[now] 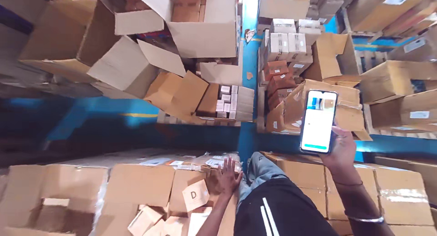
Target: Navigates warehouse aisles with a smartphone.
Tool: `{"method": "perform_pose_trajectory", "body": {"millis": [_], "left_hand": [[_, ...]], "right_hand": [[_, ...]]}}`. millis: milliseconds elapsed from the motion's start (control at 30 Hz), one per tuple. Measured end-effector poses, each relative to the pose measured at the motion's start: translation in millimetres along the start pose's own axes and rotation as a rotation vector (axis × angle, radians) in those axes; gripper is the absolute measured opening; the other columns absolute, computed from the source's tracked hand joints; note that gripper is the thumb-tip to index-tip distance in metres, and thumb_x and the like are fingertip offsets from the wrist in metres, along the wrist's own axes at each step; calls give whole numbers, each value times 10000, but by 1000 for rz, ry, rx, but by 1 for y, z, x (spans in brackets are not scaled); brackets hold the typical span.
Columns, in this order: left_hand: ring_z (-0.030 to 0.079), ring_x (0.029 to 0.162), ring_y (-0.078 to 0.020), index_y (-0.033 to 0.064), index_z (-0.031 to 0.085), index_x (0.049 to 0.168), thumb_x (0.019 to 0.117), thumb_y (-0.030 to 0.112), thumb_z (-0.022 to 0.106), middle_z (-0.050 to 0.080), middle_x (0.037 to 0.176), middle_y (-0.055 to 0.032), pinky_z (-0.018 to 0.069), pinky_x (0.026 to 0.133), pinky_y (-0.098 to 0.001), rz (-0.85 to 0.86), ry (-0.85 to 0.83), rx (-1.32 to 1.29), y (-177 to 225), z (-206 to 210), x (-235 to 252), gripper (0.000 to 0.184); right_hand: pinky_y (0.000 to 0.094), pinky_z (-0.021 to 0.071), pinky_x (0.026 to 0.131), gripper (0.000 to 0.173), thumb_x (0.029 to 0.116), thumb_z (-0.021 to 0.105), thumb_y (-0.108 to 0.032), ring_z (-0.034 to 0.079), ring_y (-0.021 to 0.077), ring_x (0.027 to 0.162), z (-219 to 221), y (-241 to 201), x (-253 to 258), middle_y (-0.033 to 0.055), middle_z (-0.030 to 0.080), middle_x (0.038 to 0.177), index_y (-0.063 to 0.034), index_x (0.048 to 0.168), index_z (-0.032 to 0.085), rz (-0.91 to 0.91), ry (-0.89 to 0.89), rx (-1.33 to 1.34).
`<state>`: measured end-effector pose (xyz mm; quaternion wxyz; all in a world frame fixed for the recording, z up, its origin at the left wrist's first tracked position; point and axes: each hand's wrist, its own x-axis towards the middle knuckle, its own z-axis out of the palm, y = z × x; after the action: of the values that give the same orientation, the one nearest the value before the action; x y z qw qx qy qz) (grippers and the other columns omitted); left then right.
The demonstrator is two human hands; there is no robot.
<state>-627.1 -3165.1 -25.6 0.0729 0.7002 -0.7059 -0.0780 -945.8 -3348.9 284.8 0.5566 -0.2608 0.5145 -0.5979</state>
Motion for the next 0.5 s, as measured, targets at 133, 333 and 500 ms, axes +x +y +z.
{"method": "perform_pose_trajectory", "body": {"millis": [133,333,500], "left_hand": [[479,1422,-309,155,638,1395,955,695,393,558,1500,-71,251,1180,-650,9,18,-62,-2,-2,2,739],[528,1377,-327,198,708,1303,1007,464,382,616,1438,-45,306,1135,-662,-31,-132,-53,8,-31,6,515],[389,1473,-352,195,661,1371,894,30,609,500,1549,-76,212,1193,-643,-184,-425,-78,19,-45,30,508]], "right_hand": [[402,609,875,455,1022,228,-232,699,172,1052,9,-3,35,57,702,1169,-125,1386,480,15,5,37],[394,606,874,427,1033,235,-243,704,157,1022,22,-9,129,35,717,1114,-151,1319,539,75,-58,85],[382,588,925,457,1023,270,-258,675,134,1098,21,-40,170,13,692,1204,-189,1408,506,2,-78,89]]}}
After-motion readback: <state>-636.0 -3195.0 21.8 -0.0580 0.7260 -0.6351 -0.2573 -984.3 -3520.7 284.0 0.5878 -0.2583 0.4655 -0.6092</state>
